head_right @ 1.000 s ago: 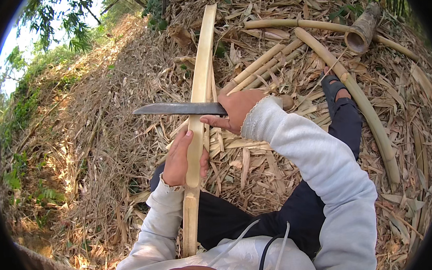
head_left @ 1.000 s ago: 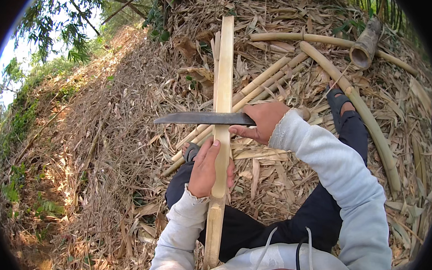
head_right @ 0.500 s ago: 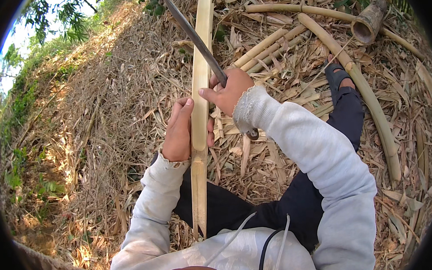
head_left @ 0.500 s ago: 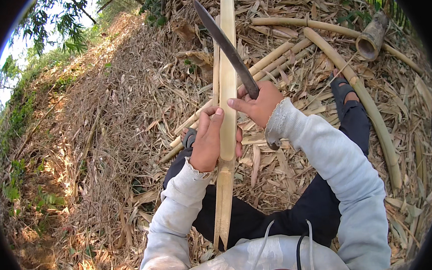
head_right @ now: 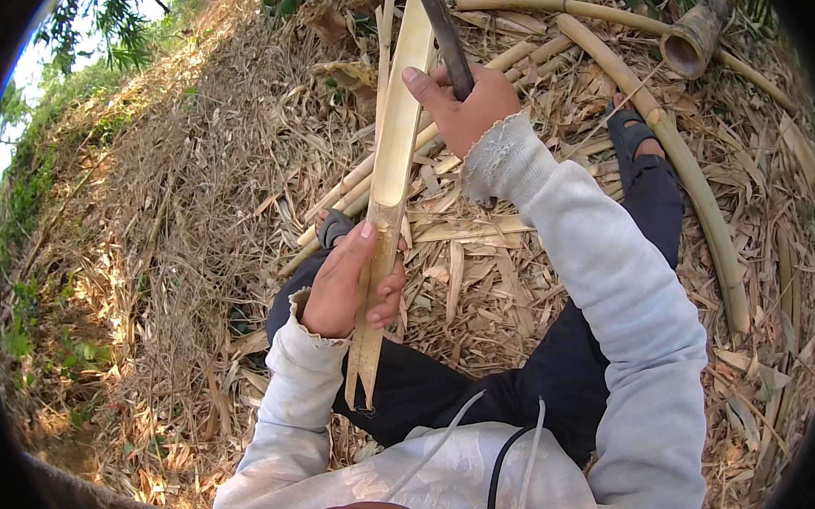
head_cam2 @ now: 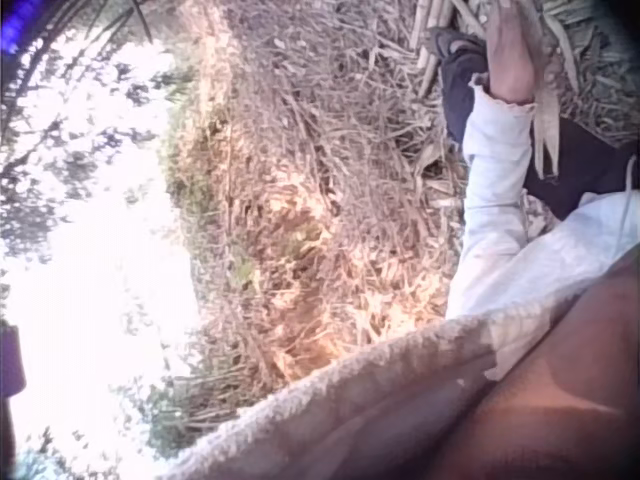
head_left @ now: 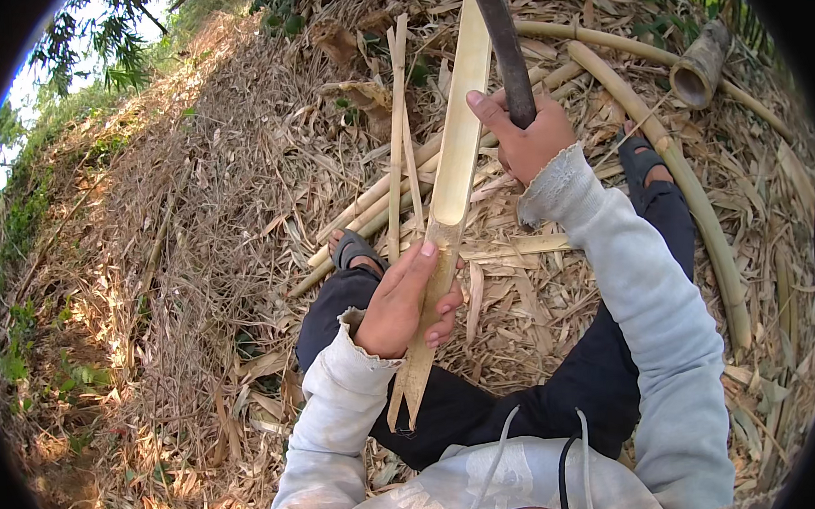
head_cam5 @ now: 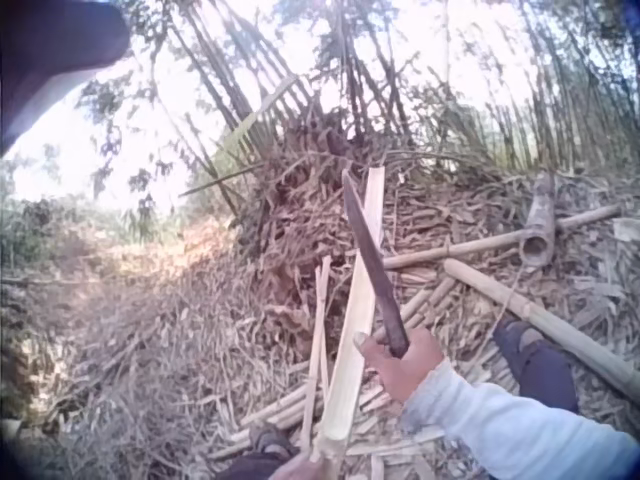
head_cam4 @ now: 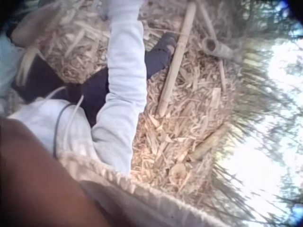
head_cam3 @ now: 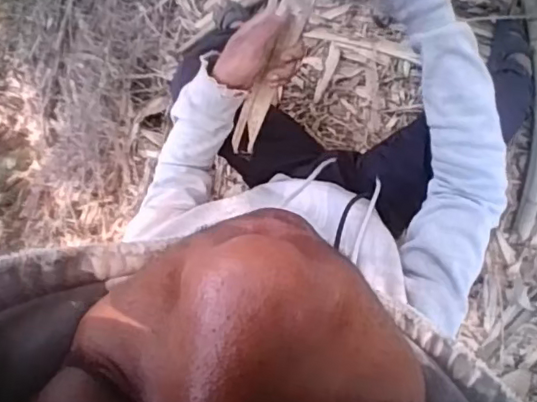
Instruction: The person shaves a strip of bamboo using a knife, holding the bamboo in one hand while using the knife to scrape the surface, sitting on the ground.
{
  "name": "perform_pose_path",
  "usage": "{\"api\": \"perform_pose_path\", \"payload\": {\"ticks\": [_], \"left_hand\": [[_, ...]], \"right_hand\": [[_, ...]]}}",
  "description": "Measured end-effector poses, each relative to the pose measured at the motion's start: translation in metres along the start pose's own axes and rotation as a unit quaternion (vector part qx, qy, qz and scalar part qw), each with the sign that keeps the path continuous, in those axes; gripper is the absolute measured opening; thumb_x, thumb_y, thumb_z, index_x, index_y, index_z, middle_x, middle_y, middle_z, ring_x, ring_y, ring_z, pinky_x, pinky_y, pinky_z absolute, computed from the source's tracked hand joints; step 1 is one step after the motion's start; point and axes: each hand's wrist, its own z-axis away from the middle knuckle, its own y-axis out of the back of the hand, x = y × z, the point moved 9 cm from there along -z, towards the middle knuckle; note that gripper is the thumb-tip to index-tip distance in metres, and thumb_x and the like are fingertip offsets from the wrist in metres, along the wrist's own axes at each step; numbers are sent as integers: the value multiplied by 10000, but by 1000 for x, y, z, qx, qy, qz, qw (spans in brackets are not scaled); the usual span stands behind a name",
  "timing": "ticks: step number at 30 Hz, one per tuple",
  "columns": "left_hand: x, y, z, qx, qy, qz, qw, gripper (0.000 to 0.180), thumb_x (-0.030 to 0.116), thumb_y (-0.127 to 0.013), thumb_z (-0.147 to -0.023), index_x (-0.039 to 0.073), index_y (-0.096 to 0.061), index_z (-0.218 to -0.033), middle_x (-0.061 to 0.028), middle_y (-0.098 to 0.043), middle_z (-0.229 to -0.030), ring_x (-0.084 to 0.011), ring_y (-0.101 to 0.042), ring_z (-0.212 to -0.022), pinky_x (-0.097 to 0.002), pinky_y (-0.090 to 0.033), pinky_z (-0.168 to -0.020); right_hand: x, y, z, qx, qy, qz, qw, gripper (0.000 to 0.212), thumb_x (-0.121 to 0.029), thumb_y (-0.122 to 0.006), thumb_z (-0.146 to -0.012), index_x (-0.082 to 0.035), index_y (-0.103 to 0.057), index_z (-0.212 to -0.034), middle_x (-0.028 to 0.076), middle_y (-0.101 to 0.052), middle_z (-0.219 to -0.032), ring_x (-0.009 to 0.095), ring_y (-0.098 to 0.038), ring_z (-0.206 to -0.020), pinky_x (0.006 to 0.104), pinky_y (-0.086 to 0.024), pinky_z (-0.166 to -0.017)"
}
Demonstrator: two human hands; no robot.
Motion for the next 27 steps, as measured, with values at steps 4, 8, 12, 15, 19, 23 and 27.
{"api": "perform_pose_path", "payload": {"ticks": [4,8,12,15,19,23,27], "left_hand": [[3,5,4,25,0,32,999,384,424,-302,-1044,86,-464,-1126,-47,-412,-652,-121,-356,-401,-254,-346,-399],[11,7,5,34,-24,38,998,332,385,-330,-1048,94,-465,-1132,-49,-421,-668,-119,-364,-412,-248,-344,-404],[14,15,8,45,-53,74,995,235,303,-377,-1047,106,-427,-1166,-43,-424,-690,-105,-362,-417,-248,-343,-405],[9,23,9,54,-54,70,995,229,306,-375,-1048,110,-415,-1159,-35,-428,-702,-98,-357,-423,-244,-336,-400],[7,27,11,70,-58,4,996,192,277,-405,-1040,108,-418,-1131,-18,-407,-665,-90,-341,-414,-243,-316,-384],[13,25,10,76,-76,-82,991,157,195,-536,-990,69,-445,-1015,8,-428,-617,-70,-368,-396,-243,-310,-361],[15,24,12,81,-93,-64,990,182,120,-617,-937,42,-453,-952,13,-456,-598,-63,-393,-388,-246,-322,-353]], "right_hand": [[-19,-20,18,-108,59,155,980,624,-594,-517,-927,-11,-606,-724,35,-479,-559,139,-468,-519,315,-393,-522],[-20,-48,45,-228,110,221,942,610,-569,-447,-965,-10,-628,-799,145,-529,-599,274,-537,-535,371,-437,-545],[-12,-70,67,-288,156,303,895,582,-563,-484,-944,-11,-599,-799,173,-590,-660,382,-615,-642,436,-486,-582],[-22,-76,81,-265,241,319,877,579,-574,-512,-923,-15,-579,-788,158,-586,-670,377,-618,-646,441,-487,-578],[-20,-77,76,-265,271,367,849,580,-605,-570,-865,-31,-570,-782,139,-590,-675,348,-625,-632,415,-494,-553],[-28,-77,75,-260,310,389,828,594,-634,-591,-831,-42,-570,-776,124,-597,-676,332,-626,-612,407,-493,-524],[-15,-71,63,-247,312,410,821,604,-652,-592,-817,-52,-560,-760,117,-601,-675,327,-627,-605,409,-492,-516]]}}
